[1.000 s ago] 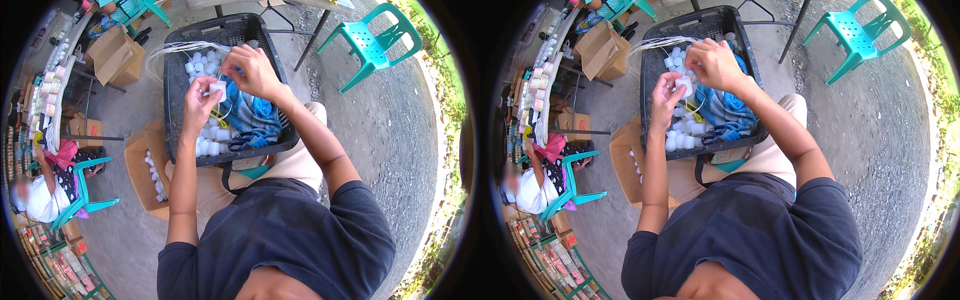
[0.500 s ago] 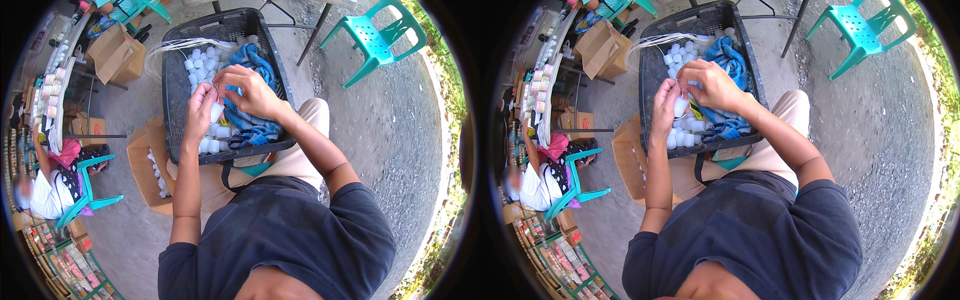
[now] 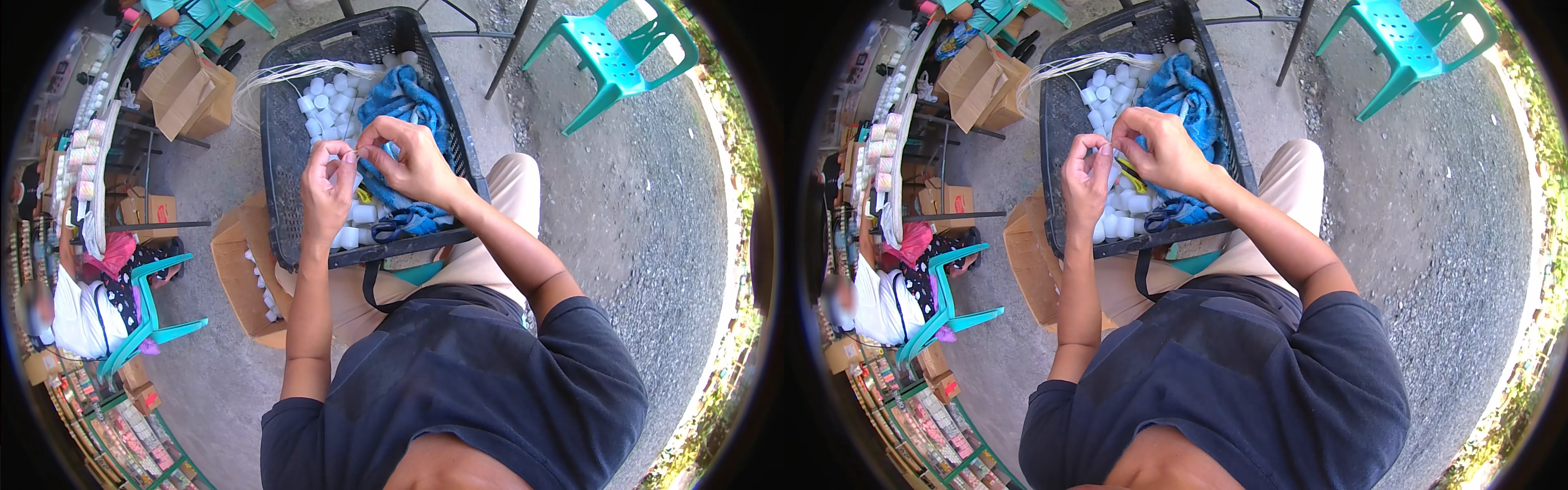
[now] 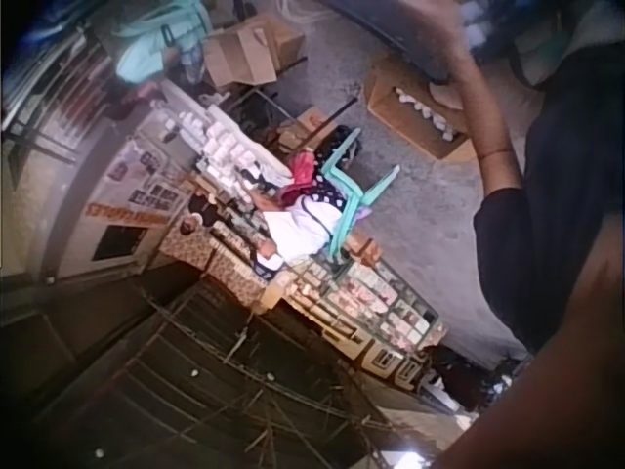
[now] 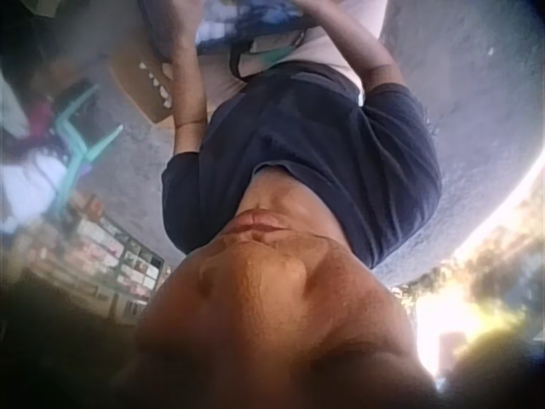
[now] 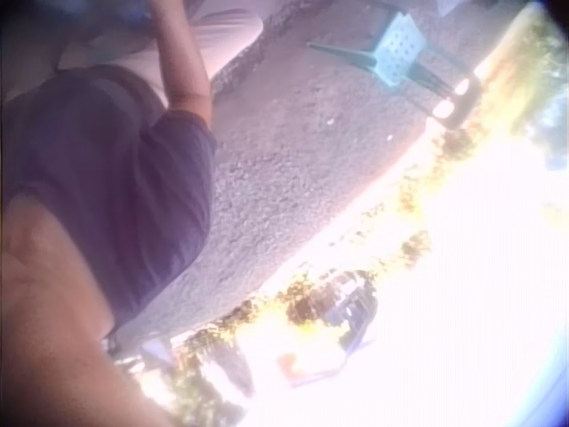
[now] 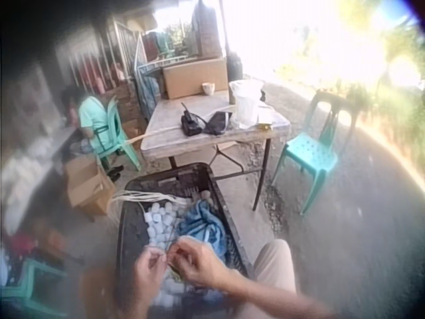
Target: The person sits and repeatedly picks small white cylindrical objects from a basket, threads a white string through them, and uses scissors to cut the string. The person also wipes the objects with a blue cloth and places the finished items back into the basket.
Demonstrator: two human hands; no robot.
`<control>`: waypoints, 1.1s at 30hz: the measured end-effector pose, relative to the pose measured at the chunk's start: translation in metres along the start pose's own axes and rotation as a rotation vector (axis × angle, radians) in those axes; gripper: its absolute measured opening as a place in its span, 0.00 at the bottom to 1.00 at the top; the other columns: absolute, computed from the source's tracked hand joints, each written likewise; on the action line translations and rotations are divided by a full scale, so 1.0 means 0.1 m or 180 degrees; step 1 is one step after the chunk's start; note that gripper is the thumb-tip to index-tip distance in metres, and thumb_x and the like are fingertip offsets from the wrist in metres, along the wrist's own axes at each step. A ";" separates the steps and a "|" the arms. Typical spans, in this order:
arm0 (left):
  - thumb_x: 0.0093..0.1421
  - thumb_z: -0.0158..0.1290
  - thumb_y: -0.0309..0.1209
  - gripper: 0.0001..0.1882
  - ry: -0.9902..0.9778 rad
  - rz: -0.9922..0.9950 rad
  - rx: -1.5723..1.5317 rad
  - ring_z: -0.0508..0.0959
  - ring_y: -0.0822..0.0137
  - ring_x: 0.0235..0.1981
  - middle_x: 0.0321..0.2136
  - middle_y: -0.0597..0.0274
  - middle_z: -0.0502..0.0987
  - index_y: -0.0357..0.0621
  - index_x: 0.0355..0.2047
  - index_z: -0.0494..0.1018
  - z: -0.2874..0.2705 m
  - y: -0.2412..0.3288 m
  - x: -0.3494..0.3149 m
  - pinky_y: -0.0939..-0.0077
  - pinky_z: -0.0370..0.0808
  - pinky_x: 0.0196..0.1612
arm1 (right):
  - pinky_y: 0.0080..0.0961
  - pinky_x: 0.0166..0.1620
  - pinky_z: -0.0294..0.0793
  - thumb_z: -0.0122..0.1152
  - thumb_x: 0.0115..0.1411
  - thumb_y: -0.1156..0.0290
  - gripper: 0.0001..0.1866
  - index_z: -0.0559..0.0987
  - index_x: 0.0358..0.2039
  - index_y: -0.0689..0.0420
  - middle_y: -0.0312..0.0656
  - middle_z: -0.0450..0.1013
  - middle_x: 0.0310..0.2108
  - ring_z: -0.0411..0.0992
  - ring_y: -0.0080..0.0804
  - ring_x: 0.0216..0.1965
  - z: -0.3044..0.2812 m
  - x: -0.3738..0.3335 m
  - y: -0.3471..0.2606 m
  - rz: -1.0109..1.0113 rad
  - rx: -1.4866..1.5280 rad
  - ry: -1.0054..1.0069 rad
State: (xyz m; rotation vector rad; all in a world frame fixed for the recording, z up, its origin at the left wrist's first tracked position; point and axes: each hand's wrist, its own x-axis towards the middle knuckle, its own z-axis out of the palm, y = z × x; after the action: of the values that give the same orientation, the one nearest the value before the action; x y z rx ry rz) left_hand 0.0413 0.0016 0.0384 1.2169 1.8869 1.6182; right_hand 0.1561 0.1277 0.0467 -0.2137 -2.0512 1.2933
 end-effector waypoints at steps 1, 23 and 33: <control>0.63 0.49 0.23 0.02 0.0102 0.0153 0.0096 0.73 0.79 0.27 0.31 0.64 0.72 0.38 0.34 0.68 0.02 0.00 -0.01 0.84 0.70 0.26 | 0.23 0.33 0.72 0.59 0.51 0.81 0.06 0.75 0.30 0.61 0.42 0.75 0.25 0.74 0.32 0.28 0.01 0.00 -0.01 0.0257 0.0246 0.0055; 0.58 0.56 0.20 0.06 0.0865 0.0978 -0.0361 0.75 0.73 0.35 0.33 0.58 0.74 0.36 0.32 0.69 0.24 0.03 0.00 0.78 0.75 0.39 | 0.17 0.31 0.69 0.57 0.60 0.74 0.05 0.76 0.33 0.64 0.35 0.74 0.27 0.68 0.16 0.29 0.28 -0.14 0.09 0.1039 0.1734 0.0605; 0.61 0.55 0.23 0.04 0.0715 0.0436 -0.0215 0.75 0.76 0.32 0.31 0.63 0.74 0.35 0.32 0.71 0.21 0.11 -0.09 0.81 0.73 0.32 | 0.19 0.34 0.69 0.57 0.59 0.77 0.03 0.74 0.31 0.63 0.36 0.74 0.28 0.68 0.18 0.30 0.23 -0.13 0.06 0.0485 0.1167 0.0556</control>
State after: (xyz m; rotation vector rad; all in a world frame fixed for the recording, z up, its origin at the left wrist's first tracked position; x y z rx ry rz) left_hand 0.0655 0.0071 0.0407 1.2030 1.8963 1.9474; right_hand 0.1503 0.1075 0.0297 -0.3070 -1.6440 1.6556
